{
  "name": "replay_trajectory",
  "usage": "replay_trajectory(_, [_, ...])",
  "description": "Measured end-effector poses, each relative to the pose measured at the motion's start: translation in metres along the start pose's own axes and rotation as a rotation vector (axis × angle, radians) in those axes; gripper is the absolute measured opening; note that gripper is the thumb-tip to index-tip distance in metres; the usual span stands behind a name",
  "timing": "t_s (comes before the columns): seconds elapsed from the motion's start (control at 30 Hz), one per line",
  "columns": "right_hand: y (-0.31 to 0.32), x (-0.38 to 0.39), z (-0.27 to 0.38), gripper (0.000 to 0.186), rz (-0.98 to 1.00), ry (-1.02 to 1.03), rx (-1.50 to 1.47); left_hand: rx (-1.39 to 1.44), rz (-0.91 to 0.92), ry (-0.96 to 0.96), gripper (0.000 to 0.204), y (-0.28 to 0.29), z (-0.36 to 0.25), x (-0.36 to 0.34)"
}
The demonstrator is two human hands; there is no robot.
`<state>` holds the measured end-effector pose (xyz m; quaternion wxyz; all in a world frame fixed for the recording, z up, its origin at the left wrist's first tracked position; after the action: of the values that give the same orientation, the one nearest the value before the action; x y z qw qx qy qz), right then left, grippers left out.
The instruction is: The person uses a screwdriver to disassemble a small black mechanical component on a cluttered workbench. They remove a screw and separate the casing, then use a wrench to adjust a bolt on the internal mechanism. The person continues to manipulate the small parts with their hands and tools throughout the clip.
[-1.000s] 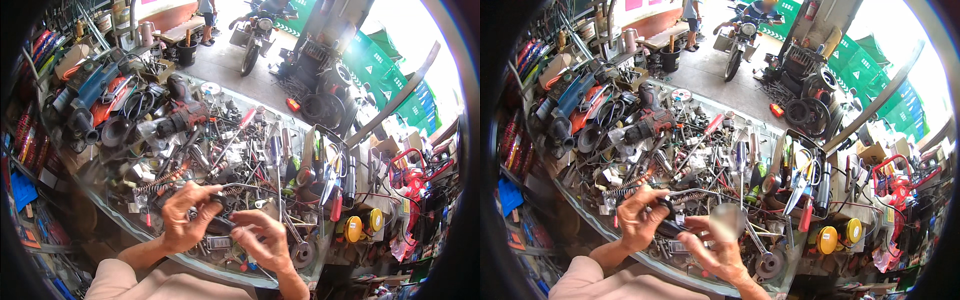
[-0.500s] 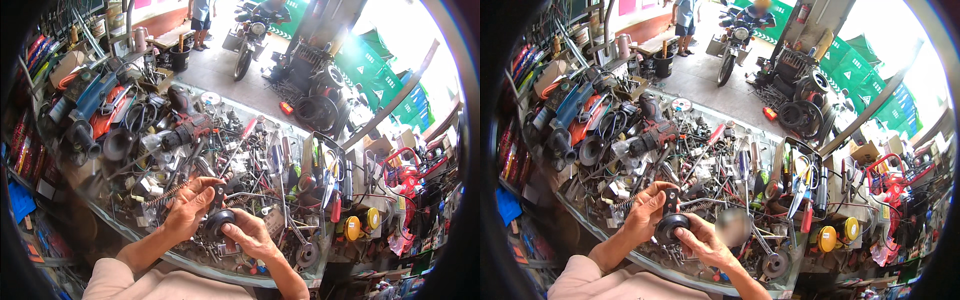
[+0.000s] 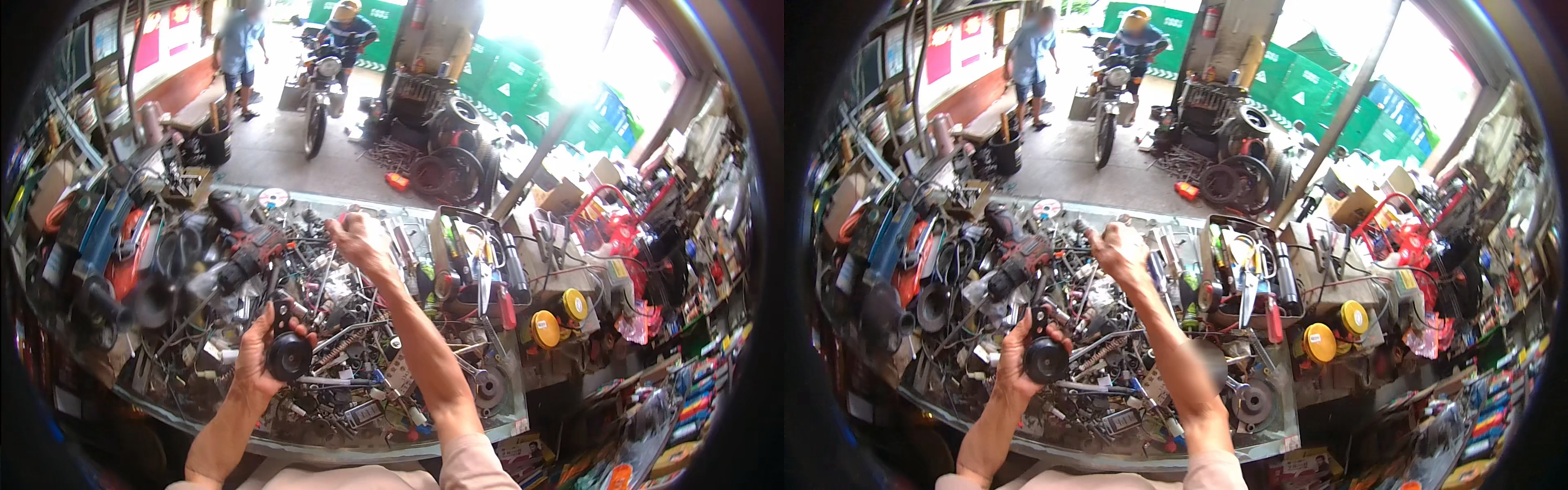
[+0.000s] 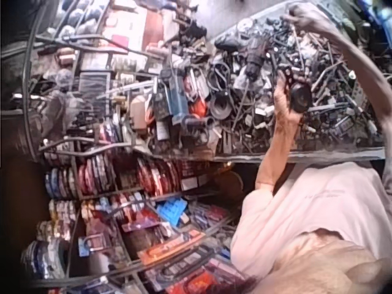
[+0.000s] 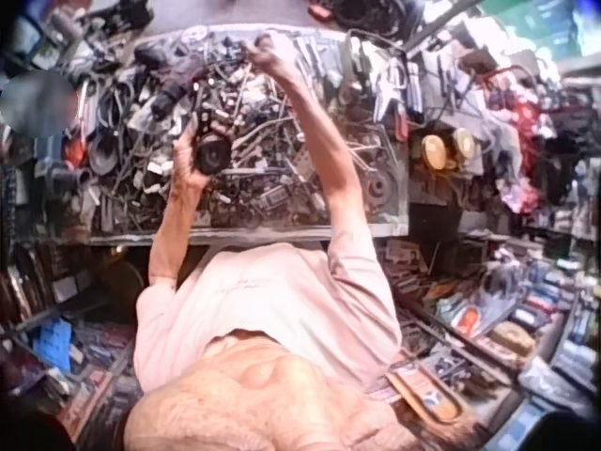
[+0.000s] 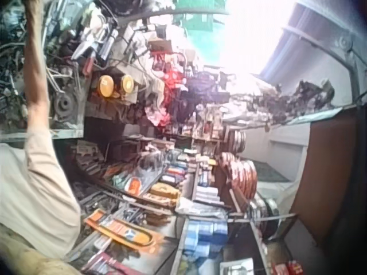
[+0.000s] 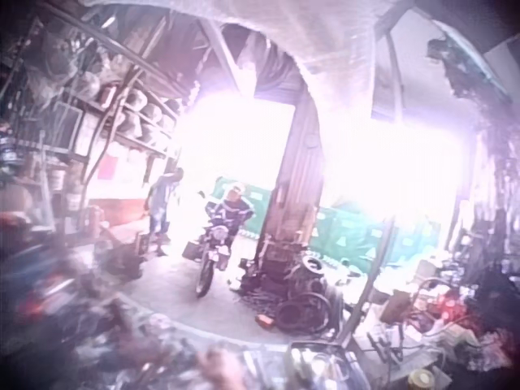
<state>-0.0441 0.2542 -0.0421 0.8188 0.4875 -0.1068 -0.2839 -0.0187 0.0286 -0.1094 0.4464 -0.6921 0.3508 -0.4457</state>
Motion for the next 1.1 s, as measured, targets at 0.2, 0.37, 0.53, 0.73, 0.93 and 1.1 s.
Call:
replay_trajectory(0.2, [-0.038, -0.026, -0.018, 0.053, -0.034, -0.130, 0.126, -0.145, 0.058, -0.040, 0.027, 0.000, -0.002, 0.006])
replay_trajectory(0.37, [-0.039, -0.031, -0.035, 0.053, -0.046, -0.176, 0.060, -0.229, 0.077, -0.050, 0.024, -0.002, 0.001, 0.006])
replay_trajectory(0.53, [0.001, -0.016, -0.027, 0.051, -0.058, -0.019, -0.234, -0.177, 0.073, -0.071, 0.017, 0.000, -0.005, 0.011])
replay_trajectory(0.73, [0.108, 0.100, -0.032, 0.036, -0.612, 0.144, -0.932, -0.073, 0.087, 0.007, 0.014, -0.001, -0.003, 0.011])
replay_trajectory(0.93, [0.158, 0.211, 0.039, 0.034, -1.056, 0.218, -0.954, 0.070, 0.116, 0.072, 0.015, -0.002, -0.003, 0.015])
replay_trajectory(1.1, [0.160, 0.232, 0.074, 0.042, -0.969, 0.550, -0.945, 0.113, -0.038, 0.196, 0.019, -0.014, 0.000, 0.018])
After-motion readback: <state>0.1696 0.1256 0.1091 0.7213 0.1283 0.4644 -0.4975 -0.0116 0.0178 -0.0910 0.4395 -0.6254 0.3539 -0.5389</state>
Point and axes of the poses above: each hand's wrist, its own x-axis away from the middle knuckle, its own y-axis out of the back of the hand, z = x × y, the point moved 8 cm from there along -x, towards the middle knuckle, and after that the axes turned 6 degrees about y, right-handed, at the moved point
